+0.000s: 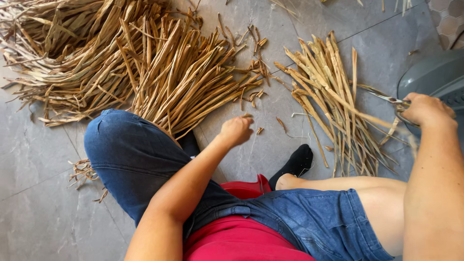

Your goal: The person sits on the floor and trims dried rattan strips with scissors, cutting off ends and thinning each strip by hand. They place the trimmed strips into a pile on the floor and set discarded pieces aside, working through the strips one at a time.

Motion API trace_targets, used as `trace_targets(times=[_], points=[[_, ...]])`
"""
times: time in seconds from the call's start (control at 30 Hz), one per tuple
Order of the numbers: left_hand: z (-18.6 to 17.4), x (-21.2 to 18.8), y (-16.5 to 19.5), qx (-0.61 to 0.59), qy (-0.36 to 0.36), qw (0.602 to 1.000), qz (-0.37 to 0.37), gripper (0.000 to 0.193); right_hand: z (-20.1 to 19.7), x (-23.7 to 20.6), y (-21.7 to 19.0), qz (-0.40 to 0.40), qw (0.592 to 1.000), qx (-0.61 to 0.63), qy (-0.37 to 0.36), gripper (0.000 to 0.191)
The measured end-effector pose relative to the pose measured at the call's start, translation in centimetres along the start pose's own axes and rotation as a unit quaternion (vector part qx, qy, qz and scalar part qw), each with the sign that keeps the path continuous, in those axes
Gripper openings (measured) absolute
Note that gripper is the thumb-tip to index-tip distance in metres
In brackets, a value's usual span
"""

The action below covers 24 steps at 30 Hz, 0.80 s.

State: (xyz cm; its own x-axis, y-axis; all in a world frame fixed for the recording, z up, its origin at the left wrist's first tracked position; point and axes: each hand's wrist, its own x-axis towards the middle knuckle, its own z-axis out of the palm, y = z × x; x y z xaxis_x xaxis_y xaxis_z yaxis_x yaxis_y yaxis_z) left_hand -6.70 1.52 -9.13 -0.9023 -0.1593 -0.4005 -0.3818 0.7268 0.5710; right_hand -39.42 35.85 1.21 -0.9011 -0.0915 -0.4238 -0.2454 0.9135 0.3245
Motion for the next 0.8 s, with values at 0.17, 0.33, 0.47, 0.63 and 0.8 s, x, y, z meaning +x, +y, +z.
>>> trace_targets(times=[0.17,0.33,0.47,0.63,0.8], points=[[-2.5,1.8,-2.6,0.072,0.092,0.99,-0.083,0.027,-1.6,0.2,-1.3,-0.069,0.994,0.069,0.043,0.074],[-5.1,3.0,-5.1,0.0,0.172,0.964,-0.202,0.037,-5.9,-4.5,-4.5,-0.145,0.976,0.125,0.101,0.069],[-6.6,3.1,-6.3,-0.049,0.21,0.958,-0.191,0.05,-9.7,-10.3,-7.1,-0.224,0.955,0.137,0.135,0.065],[-6.6,3.8,-7.2,-0.046,0.165,0.961,-0.218,0.053,-12.1,-13.9,-10.7,-0.222,0.961,0.119,0.111,0.053],[-6.2,4.8,-7.5,-0.027,0.243,0.944,-0.224,0.021,-12.7,-15.0,-12.7,-0.239,0.954,0.143,0.114,0.05]])
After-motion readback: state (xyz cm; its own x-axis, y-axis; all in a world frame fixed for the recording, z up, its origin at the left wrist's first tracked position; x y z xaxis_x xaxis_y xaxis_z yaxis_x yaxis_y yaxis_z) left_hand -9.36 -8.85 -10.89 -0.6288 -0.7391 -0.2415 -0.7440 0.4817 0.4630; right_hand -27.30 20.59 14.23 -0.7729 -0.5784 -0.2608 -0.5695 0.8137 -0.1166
